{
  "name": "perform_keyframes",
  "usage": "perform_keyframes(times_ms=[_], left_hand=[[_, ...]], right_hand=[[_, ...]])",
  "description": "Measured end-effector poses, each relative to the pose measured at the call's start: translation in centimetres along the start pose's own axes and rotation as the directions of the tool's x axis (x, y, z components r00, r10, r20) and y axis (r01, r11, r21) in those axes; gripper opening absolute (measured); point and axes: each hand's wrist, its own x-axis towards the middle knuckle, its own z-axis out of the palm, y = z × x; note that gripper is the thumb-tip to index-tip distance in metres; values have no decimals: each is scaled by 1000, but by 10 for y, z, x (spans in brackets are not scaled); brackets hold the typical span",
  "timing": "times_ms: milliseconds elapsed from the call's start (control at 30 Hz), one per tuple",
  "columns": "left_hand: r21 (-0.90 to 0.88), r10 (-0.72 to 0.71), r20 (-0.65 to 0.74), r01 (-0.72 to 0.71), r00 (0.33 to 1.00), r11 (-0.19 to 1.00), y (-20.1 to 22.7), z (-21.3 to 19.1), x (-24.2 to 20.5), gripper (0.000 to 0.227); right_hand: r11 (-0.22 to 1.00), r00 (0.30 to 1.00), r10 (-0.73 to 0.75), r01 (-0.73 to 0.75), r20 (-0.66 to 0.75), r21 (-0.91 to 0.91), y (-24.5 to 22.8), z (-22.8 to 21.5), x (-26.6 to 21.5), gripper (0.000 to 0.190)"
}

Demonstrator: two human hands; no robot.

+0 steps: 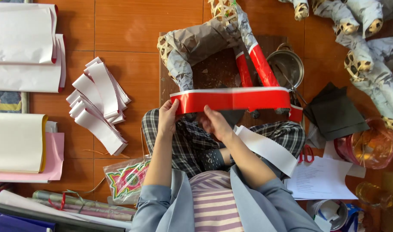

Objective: Decorating paper-mache giraffe figures by gluing red and white paper strips.

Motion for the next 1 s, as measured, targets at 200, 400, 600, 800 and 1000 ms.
perform_keyframes(times_ms=[200,400,600,800,1000], left_hand=[[-102,-9,-62,3,998,995,-19,-7,9,20],[157,224,-209,-193,952,968,-48,5,19,18],[798,527,-80,-263,846,543,2,40,-26,24],[522,228,58,-224,972,823,3,50,-18,46],[435,243,104,-264,964,861,-10,55,-1,66]], right_hand=[[891,874,-413,446,-255,84,-57,90,-18,20],[799,752,-601,563,-271,-210,-45,98,-17,18],[772,709,-634,602,-310,-201,-47,101,-16,23],[884,793,-450,462,-410,-77,-55,106,-17,26],[941,913,-325,339,-248,17,-33,61,9,18]])
